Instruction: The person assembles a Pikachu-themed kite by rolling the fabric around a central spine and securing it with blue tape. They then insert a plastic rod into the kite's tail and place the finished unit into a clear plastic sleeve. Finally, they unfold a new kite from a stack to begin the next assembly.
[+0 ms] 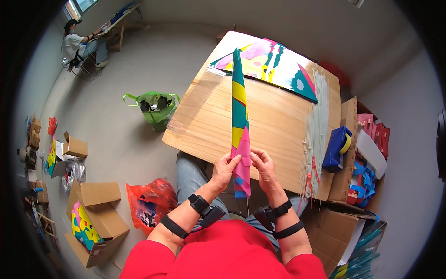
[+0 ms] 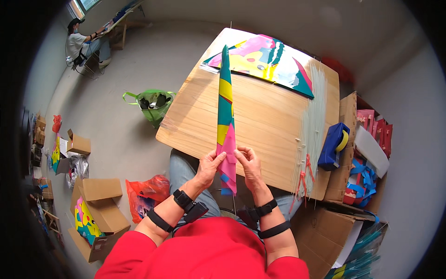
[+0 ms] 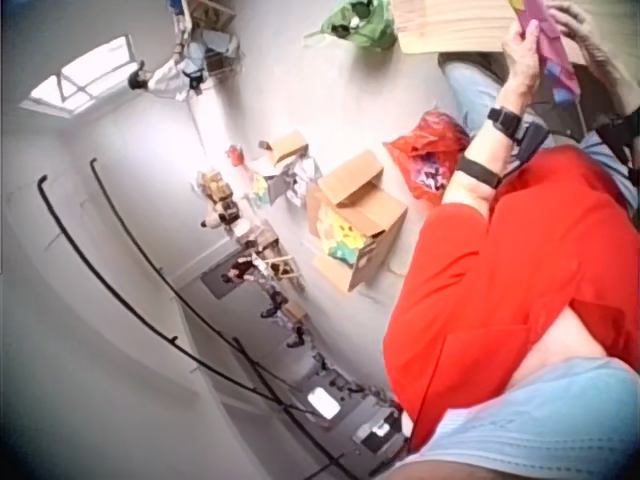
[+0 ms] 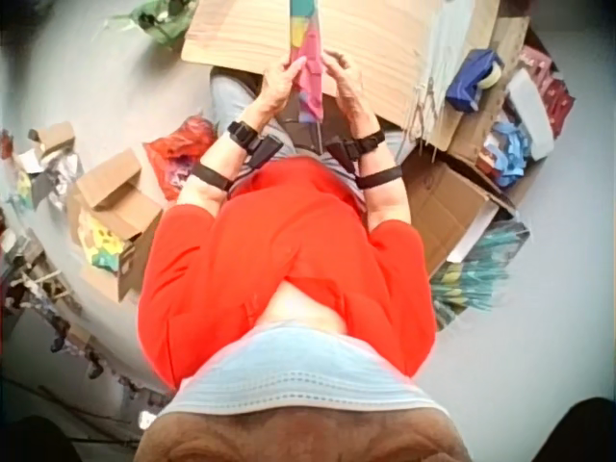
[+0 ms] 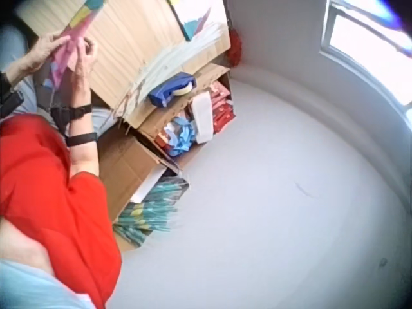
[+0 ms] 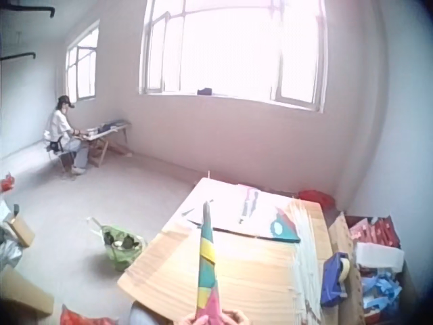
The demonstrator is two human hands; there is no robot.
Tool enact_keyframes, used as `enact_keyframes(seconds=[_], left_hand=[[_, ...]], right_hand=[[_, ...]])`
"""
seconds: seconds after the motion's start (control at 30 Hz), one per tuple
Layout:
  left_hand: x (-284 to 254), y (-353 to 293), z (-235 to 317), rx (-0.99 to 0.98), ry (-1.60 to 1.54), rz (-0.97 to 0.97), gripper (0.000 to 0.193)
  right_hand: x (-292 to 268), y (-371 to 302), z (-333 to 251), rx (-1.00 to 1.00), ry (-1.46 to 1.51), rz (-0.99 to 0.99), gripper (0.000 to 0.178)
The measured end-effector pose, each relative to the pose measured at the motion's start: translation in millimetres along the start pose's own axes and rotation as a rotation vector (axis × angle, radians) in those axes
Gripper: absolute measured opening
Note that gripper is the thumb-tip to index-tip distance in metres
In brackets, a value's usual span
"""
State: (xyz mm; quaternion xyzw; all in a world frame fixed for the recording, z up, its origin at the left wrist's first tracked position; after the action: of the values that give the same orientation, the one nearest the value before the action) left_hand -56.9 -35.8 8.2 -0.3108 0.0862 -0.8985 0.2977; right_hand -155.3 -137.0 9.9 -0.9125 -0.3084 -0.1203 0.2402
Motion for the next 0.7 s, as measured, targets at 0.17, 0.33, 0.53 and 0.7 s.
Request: enact_keyframes(seconds=[0.17, 0.33, 0.53, 0.7], left_hand=[[12, -21, -3, -0.034, 0.151, -0.127, 0.027], [-34, -3, 17, 0.038, 0.598, -0.006, 0.037], [-194, 67, 137, 0.409, 1.705, 0.488, 0.064], [-255, 112, 168, -0.128, 1.322, 0.704, 0.091]], right_hand=[[6, -7, 6, 0.077, -0.022, -0.176, 0.028], [-19, -6, -45, -0.137, -0.134, -0.143, 0.024], [-42, -51, -83, -0.108, -0.423, -0.076, 0.020], [-72, -101, -58, -0.022, -0.457, 0.028, 0.017]])
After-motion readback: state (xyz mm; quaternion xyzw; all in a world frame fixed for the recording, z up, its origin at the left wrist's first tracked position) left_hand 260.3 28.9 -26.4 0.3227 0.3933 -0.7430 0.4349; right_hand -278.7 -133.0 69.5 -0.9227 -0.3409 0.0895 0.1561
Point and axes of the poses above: each hand's wrist, its own y-axis towards the middle knuckle, its own x-axis out of the palm, z = x × y, the point moved 8 cm from there along y, towards the middle knuckle, and after that the axes turned 2 degrees about -z, right-handed, at the moved point
